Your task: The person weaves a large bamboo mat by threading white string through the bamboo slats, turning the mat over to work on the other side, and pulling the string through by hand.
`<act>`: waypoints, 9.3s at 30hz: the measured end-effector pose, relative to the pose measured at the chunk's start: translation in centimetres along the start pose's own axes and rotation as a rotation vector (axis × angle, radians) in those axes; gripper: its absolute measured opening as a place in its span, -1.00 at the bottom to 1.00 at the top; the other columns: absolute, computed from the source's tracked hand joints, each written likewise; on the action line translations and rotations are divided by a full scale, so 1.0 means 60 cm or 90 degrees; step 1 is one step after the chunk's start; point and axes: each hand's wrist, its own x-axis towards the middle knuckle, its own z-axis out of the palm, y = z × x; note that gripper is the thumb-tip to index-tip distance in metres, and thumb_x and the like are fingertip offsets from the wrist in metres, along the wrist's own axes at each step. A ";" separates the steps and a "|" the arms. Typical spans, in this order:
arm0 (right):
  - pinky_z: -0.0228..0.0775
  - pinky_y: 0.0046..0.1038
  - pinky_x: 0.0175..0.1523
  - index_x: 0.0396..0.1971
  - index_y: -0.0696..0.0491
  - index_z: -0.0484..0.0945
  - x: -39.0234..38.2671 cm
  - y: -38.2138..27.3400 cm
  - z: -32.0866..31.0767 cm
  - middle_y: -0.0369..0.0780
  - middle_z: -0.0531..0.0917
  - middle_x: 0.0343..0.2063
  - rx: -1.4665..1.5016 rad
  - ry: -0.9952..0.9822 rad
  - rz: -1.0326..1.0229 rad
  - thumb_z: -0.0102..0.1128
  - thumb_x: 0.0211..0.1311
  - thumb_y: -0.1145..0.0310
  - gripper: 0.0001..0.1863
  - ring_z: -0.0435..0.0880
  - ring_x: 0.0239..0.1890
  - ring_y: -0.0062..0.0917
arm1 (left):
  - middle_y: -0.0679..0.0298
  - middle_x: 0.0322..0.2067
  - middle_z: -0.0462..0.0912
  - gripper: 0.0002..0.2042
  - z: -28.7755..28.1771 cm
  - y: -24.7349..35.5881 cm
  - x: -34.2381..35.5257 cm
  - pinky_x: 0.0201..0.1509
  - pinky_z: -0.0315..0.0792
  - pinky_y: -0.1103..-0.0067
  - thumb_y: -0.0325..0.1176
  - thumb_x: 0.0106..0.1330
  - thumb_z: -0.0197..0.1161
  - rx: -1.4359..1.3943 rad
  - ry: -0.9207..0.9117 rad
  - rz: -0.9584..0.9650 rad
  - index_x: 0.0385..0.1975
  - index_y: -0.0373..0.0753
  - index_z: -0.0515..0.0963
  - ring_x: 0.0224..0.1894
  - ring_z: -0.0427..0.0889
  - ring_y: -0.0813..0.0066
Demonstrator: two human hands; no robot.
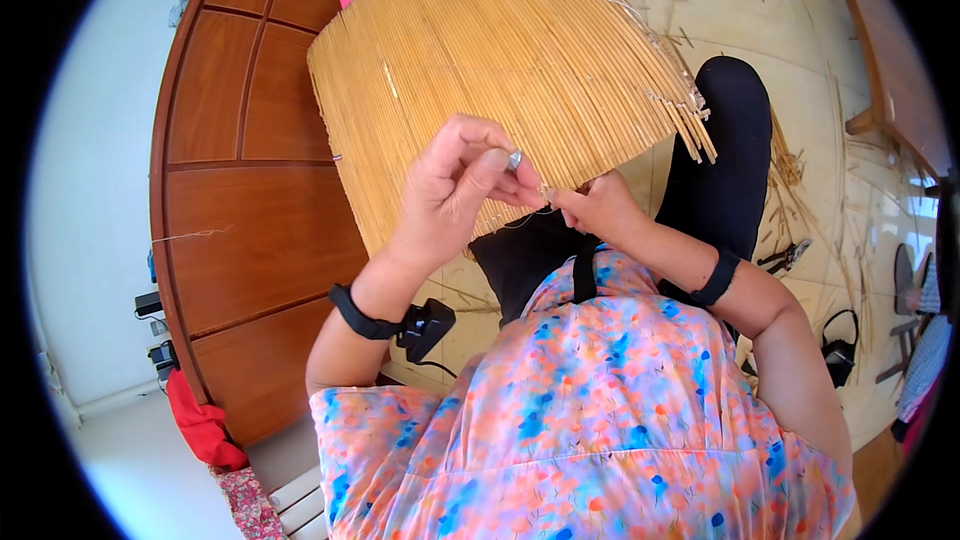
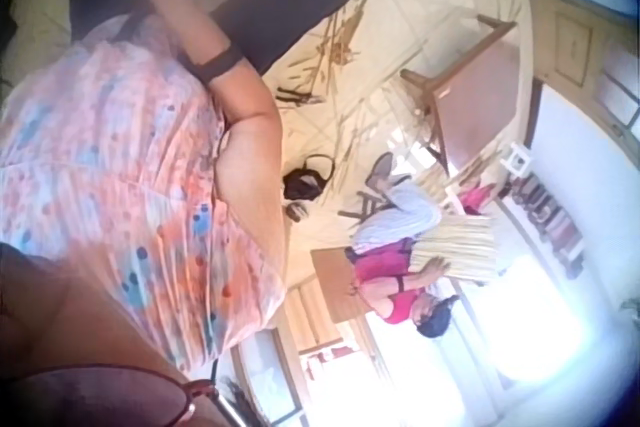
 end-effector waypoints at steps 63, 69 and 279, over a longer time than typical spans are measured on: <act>0.28 -0.58 -0.58 -0.64 0.09 0.54 -0.010 -0.018 0.012 -0.33 0.53 -0.74 0.036 0.028 0.075 0.25 0.28 0.22 -0.66 0.47 -0.69 -0.69 | 0.19 -0.45 0.58 -0.87 -0.076 -0.027 0.008 -0.33 0.48 0.56 -0.57 0.17 0.34 0.598 -0.007 0.084 -0.29 -0.30 0.62 -0.42 0.58 0.37; 0.30 -0.59 -0.57 -0.57 0.12 0.56 -0.009 -0.002 0.009 -0.32 0.55 -0.70 0.060 0.023 0.064 0.24 0.24 0.31 -0.75 0.48 -0.67 -0.70 | 0.14 -0.44 0.56 -0.83 -0.009 -0.128 -0.006 -0.38 0.45 0.49 -0.60 0.10 0.36 0.603 0.003 0.142 -0.30 -0.32 0.59 -0.43 0.60 0.24; 0.52 -0.33 -0.19 -0.14 0.03 0.66 0.087 -0.592 0.125 -0.18 0.72 -0.28 -0.924 0.117 -1.034 0.32 0.15 0.25 -0.71 0.67 -0.28 -0.27 | 0.07 -0.33 0.68 -0.79 -0.263 0.301 -0.010 -0.14 0.48 0.32 -0.33 0.26 0.27 1.013 0.369 0.436 -0.18 -0.27 0.58 -0.24 0.63 0.06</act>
